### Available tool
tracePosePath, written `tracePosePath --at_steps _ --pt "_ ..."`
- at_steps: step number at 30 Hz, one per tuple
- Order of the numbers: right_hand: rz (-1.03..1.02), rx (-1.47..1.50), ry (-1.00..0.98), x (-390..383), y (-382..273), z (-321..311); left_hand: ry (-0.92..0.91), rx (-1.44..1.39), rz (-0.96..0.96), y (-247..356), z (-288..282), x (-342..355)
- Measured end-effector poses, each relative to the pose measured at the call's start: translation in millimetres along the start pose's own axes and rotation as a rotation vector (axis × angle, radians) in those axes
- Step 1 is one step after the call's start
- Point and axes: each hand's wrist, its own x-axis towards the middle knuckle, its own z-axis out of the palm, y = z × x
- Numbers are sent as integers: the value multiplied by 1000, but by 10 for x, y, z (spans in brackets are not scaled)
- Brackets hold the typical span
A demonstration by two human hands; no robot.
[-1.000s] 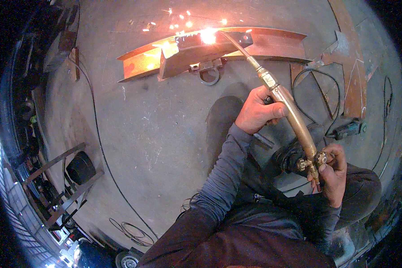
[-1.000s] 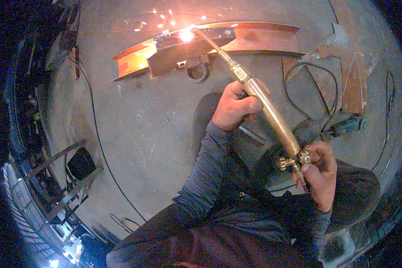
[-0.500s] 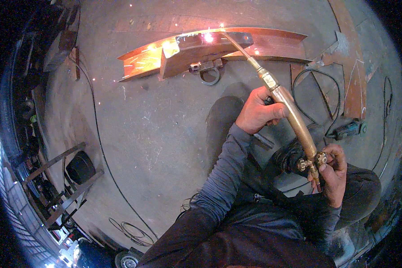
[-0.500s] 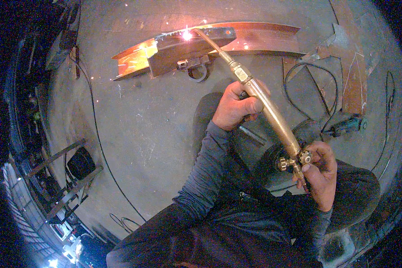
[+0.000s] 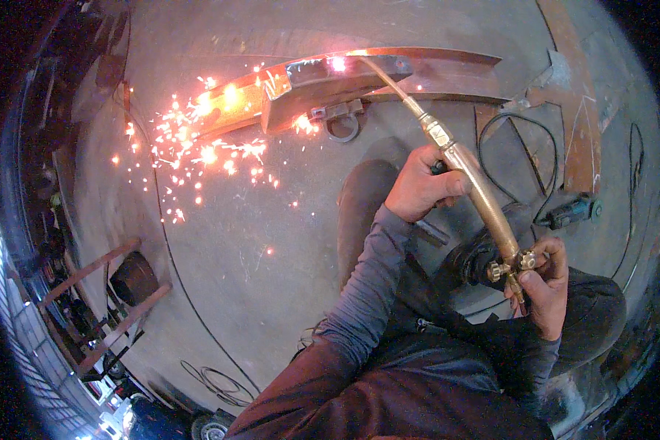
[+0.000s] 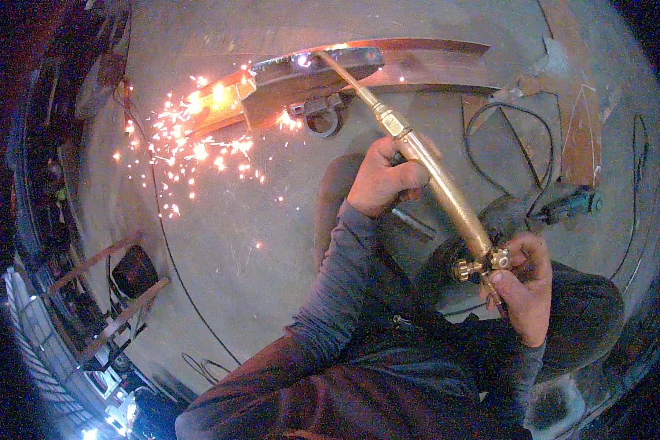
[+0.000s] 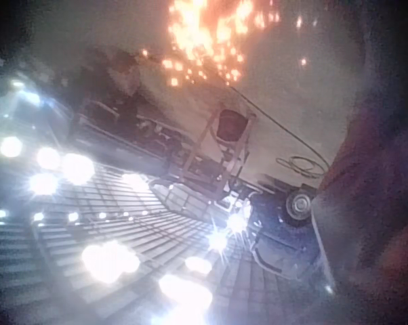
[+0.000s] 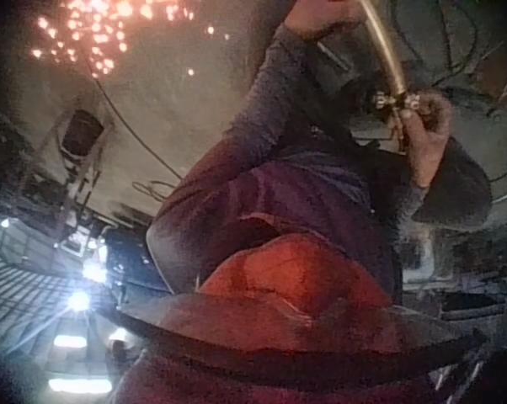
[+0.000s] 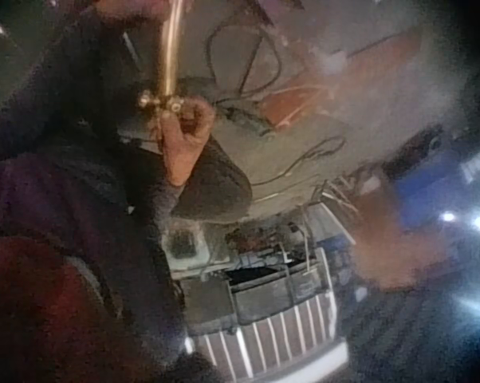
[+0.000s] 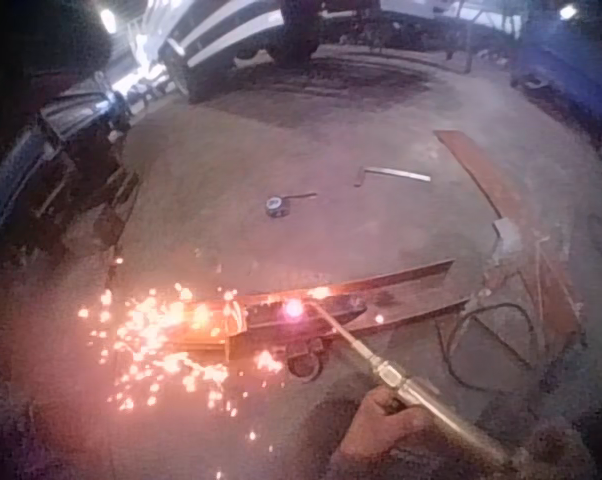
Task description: The person uses a welding torch to join two metal pieces on the floor. They hold the torch steadily, apply heat along the seam, and produce sparks as the metal fuses. The person adjusts the torch angle and position to cover the joint.
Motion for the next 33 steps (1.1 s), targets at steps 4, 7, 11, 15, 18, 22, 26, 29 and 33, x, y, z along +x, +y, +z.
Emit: tracePosePath --at_steps 4,7,11,15,18,22,26,29,33 --pt "10 -8 30 -11 -54 38 18 34 -9 17 14 -2" --pt "5 2 24 -7 -36 28 28 39 -10 5 11 1" --pt "16 11 11 -4 -11 -6 41 15 -41 35 30 -12" --pt "-6 21 0 2 -12 0 51 5 -39 24 42 -6" --pt "-1 7 23 -2 -38 24 86 11 -56 44 74 -5" --pt "-11 -21 34 -2 -43 54 92 19 -51 72 84 -9" --pt "17 -16 33 -10 -65 59 82 -7 -28 64 84 -8" --pt "10 -17 25 -10 -54 47 48 -18 -11 38 64 -2" --pt "0 -23 13 -6 -54 50 32 -29 6 23 46 -3"
